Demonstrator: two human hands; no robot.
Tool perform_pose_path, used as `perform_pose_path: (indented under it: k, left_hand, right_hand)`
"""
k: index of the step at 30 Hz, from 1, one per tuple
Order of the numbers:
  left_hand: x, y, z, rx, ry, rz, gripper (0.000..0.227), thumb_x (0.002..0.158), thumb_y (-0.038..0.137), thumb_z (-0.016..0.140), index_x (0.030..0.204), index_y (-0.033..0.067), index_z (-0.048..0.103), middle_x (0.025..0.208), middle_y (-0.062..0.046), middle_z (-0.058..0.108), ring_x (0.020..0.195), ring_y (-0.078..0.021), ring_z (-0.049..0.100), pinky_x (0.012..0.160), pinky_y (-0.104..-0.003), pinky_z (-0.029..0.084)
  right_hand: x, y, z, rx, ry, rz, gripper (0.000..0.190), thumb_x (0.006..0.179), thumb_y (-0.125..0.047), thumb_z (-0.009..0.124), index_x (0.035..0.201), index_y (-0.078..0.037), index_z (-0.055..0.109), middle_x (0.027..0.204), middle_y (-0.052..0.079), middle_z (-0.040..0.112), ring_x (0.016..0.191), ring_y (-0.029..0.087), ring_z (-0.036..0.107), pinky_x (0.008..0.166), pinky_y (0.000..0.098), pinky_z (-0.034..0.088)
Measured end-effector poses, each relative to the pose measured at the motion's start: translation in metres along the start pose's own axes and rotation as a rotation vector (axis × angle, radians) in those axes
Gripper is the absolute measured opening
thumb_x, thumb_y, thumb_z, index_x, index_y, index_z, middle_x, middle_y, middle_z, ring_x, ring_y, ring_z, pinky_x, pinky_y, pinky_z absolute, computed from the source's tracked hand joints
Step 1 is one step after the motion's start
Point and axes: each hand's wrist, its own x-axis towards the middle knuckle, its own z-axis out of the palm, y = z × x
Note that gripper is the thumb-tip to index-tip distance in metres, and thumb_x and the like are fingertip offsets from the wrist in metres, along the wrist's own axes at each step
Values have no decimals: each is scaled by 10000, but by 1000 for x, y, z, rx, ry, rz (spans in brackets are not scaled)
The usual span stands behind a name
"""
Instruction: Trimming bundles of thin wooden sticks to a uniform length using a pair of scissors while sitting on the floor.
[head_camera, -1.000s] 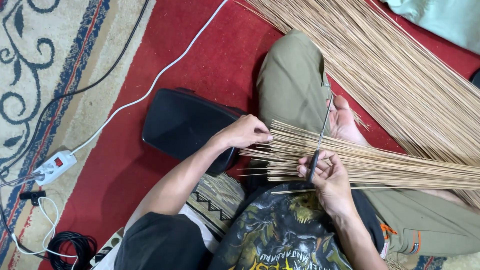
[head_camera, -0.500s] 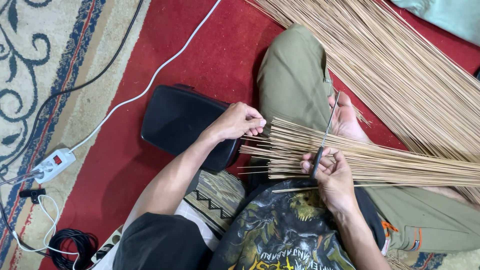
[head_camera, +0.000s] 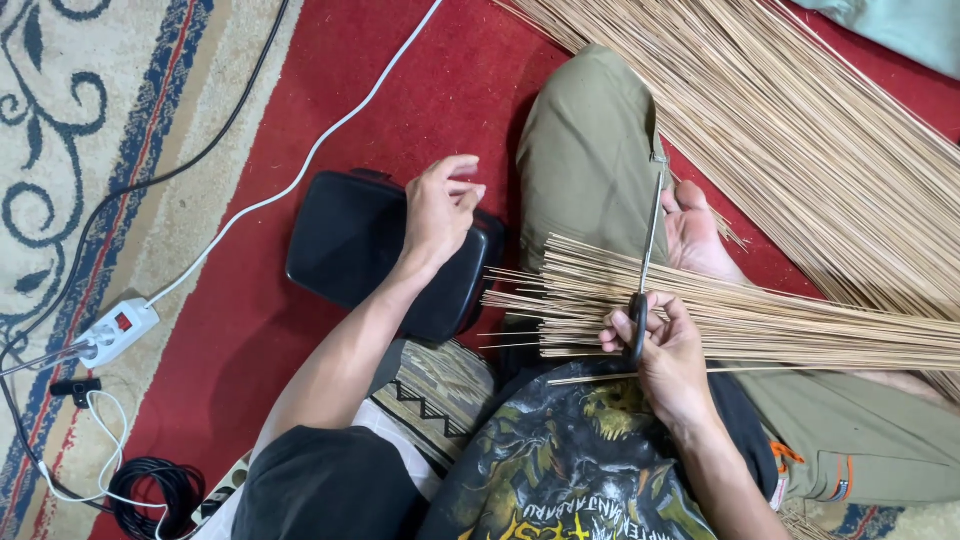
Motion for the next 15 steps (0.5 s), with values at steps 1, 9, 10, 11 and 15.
perform_pose_path:
  k: [1, 9, 10, 11, 15]
  left_hand:
    - [-2, 5, -2, 1, -1, -1, 375, 890, -67, 712, 1252, 21, 668, 1196, -242, 674, 992, -341, 759, 845, -359, 659]
    - [-13, 30, -5, 385, -373, 159, 494, 1052, 442, 531, 871, 14, 698, 900, -222, 688, 917, -437, 700, 784, -557, 573]
    - [-17, 40, -2, 383, -374, 156, 494, 1052, 442, 531, 871, 14, 698, 900, -222, 688, 917, -437, 700, 784, -557, 573]
    - [-22, 49, 0, 461, -531, 150, 383, 1018, 355, 576, 898, 14, 702, 920, -152, 719, 848, -342, 714, 764, -482, 573]
    - [-29, 53, 3, 482, -742, 268, 222, 897, 168, 684, 1018, -5, 751, 1002, -140, 761, 833, -327, 735, 779, -435, 579]
  right_hand:
    - [0, -1, 0, 1, 1, 2, 344, 923, -14, 726, 1124, -62, 452, 922, 206, 713, 738, 235, 748, 645, 314, 654]
    - [-26, -26, 21, 13, -151, 41, 405, 1036, -238, 577, 1355, -53, 408, 892, 198, 689, 699, 220, 720, 571, 310, 633]
    - [-34, -34, 25, 12, -151, 43, 405, 1036, -238, 577, 1355, -53, 408, 892, 198, 689, 699, 220, 720, 571, 310, 633]
    - [-43, -43, 30, 64, -234, 146, 437, 1034, -274, 543, 1393, -39, 460, 903, 188, 691, 725, 235, 704, 603, 329, 596]
    - [-79, -58, 43, 136, -333, 392, 528, 1015, -301, 504, 1431, 25, 533, 913, 228, 694, 724, 283, 675, 624, 381, 520]
